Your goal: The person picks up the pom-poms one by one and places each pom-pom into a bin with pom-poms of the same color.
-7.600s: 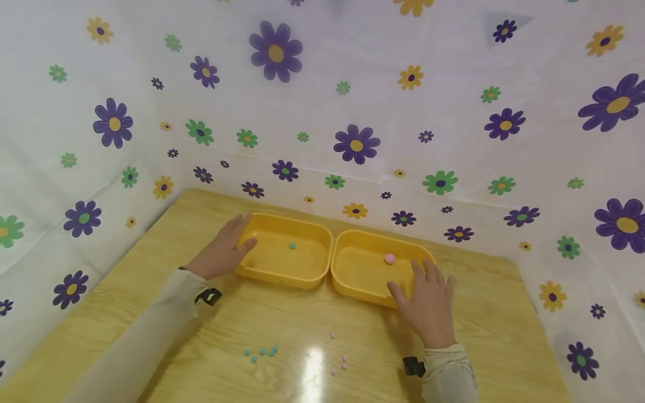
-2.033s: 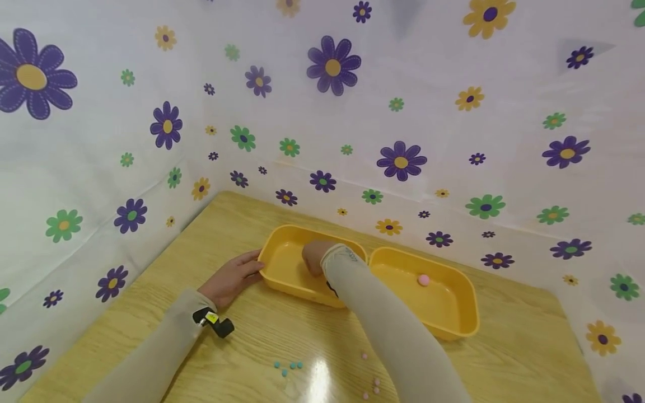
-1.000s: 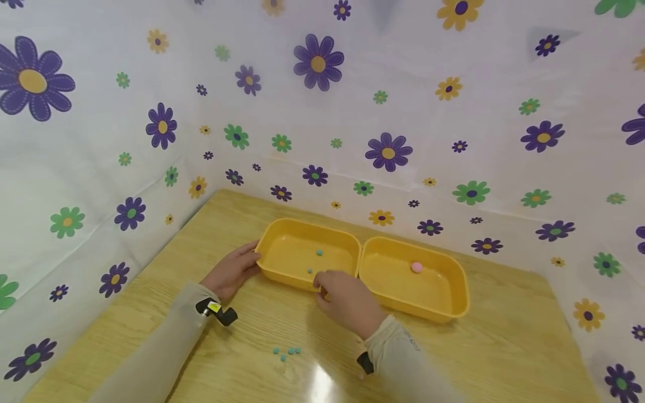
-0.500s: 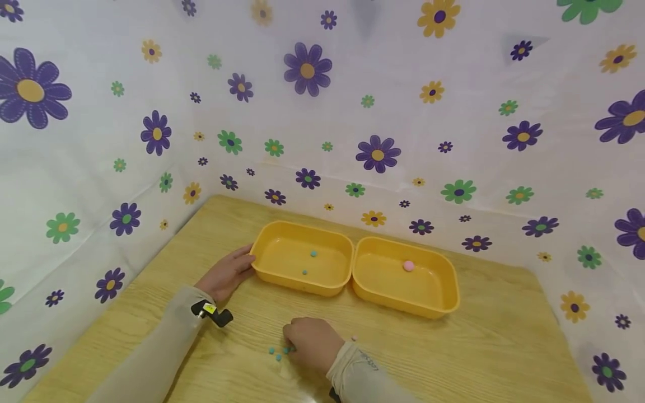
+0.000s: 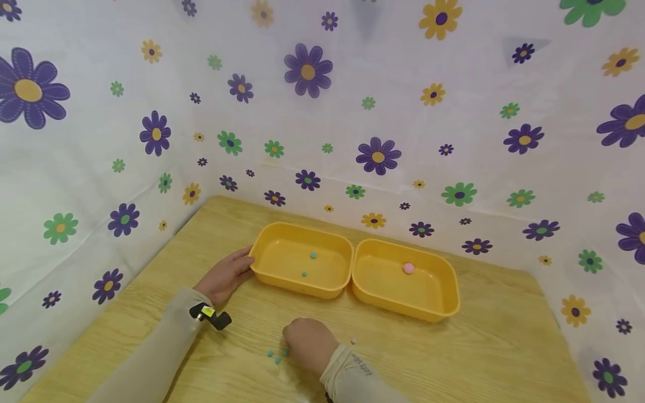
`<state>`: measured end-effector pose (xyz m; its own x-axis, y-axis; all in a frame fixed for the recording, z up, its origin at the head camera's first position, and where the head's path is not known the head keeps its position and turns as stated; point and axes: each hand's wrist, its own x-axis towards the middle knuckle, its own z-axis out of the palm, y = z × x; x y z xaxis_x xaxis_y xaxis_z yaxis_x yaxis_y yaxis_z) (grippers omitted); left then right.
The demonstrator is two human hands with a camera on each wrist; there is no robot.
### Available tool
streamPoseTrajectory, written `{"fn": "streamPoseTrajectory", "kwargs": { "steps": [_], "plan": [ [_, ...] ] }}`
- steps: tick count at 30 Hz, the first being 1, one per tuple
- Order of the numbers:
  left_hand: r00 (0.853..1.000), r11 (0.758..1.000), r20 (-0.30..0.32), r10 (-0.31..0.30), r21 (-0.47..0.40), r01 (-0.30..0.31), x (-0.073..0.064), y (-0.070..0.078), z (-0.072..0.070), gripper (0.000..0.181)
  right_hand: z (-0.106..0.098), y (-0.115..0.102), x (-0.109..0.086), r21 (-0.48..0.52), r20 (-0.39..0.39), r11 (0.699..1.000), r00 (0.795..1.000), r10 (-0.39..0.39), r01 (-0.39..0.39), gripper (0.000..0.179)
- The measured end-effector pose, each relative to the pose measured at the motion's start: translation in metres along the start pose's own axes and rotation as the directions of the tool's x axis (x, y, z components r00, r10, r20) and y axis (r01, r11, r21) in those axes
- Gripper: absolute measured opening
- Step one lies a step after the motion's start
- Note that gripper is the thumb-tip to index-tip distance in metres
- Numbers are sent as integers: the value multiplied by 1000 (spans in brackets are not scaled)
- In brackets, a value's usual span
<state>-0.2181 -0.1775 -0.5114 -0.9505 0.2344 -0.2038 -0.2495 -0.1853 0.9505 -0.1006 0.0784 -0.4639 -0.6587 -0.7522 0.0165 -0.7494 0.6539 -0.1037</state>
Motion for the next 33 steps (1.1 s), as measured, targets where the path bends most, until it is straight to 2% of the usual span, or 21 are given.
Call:
{"fn": "streamPoseTrajectory", "kwargs": {
  "steps": [7, 14, 19, 22, 24, 28, 31, 33],
  "plan": [
    [1000, 1000, 12, 1, -1, -1, -3, -1, -3, 57, -2, -2, 3, 23, -5, 1000, 1000, -5, 5, 26],
    [1000, 1000, 22, -7, -7, 7, -2, 0, -3, 57, 0, 3, 4, 84, 26, 996, 999, 27, -29, 21],
    [1000, 1000, 22, -4, -3, 4, -3, 0, -4, 58, -1, 12, 5, 115, 41, 992, 998, 53, -57, 23],
    [1000, 1000, 17, -3, 3, 3, -4, -1, -5, 57, -8, 22, 5, 178, 34, 981, 997, 71, -76, 22],
    [1000, 1000, 24, 5, 6, -5, -4, -1, -6, 57, -18, 31, 4, 234, 11, 968, 996, 89, -89, 20],
    [999, 1000, 40, 15, 0, -15, -3, -2, -6, 58, -35, 52, -1, 286, -101, 954, 988, 118, -84, 16],
    [999, 1000, 49, 20, -4, -19, -1, -2, -6, 58, -45, 67, -6, 283, -188, 951, 965, 185, -127, 12],
    [998, 1000, 57, 23, -7, -23, 0, -2, -6, 58, -50, 76, -9, 307, -223, 933, 939, 264, -189, 9]
  ]
}}
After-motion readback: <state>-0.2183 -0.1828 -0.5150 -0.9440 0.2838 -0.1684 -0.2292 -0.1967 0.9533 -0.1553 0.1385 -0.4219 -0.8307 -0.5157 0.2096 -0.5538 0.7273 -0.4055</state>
